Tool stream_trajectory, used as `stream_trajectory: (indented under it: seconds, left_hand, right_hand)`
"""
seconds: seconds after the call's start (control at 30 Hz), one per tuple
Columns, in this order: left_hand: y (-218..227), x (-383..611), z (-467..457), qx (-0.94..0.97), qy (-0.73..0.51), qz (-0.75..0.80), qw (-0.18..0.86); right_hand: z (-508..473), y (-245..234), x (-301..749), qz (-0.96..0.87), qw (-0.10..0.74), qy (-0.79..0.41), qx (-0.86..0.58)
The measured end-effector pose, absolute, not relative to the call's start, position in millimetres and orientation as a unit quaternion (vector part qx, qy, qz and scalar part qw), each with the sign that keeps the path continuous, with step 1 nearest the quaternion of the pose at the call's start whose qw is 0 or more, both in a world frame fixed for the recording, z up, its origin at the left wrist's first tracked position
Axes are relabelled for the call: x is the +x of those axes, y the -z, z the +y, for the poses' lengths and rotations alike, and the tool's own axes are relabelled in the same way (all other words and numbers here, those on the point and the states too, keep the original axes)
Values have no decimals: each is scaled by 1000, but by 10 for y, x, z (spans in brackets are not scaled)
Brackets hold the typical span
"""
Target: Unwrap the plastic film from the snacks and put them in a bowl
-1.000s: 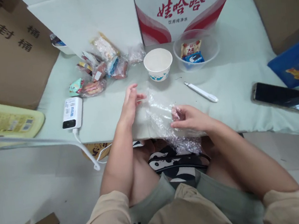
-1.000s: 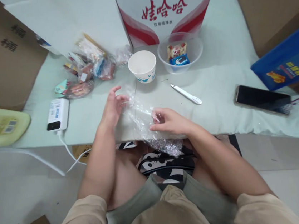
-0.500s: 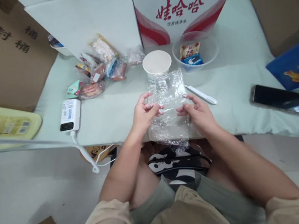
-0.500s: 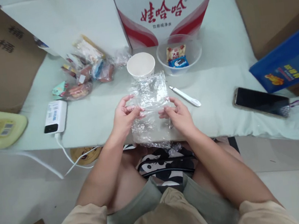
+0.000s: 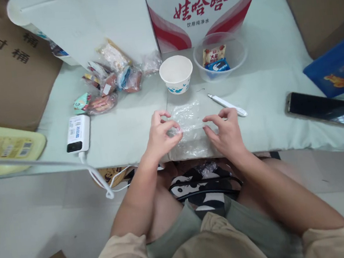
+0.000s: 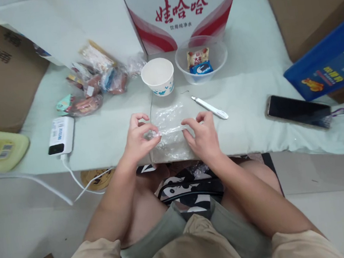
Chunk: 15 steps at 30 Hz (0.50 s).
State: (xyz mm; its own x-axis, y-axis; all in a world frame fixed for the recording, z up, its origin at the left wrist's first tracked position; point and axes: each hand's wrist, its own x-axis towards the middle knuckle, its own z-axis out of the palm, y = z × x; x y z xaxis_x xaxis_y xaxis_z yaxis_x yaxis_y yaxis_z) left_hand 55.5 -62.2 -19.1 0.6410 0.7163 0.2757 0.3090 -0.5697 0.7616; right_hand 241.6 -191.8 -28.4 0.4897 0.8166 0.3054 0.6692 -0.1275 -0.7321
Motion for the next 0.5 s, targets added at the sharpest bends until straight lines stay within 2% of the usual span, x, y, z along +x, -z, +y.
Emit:
stream_trajectory:
  seconds: [0.07, 0.2, 0.3, 0.4, 0.5]
  left_hand:
    - [119, 540, -661, 817, -293, 254, 427]
    - [102, 607, -693, 733, -227, 203, 608]
    - [183, 742, -663, 676, -181, 275, 660]
    - [235, 836, -625, 594, -225, 332, 697]
    - [230, 854, -627, 522, -230, 315, 759]
  right_hand:
    - [-1984, 196, 2400, -527, 471, -67, -704]
    - [-2044, 131, 2411, -486, 548, -297, -613]
    - [-1966, 212, 2466, -370, 600, -366, -607]
    - [-1870, 302, 2514, -310, 595, -434, -602]
    - [-1833, 343, 2520, -279, 566, -489, -602]
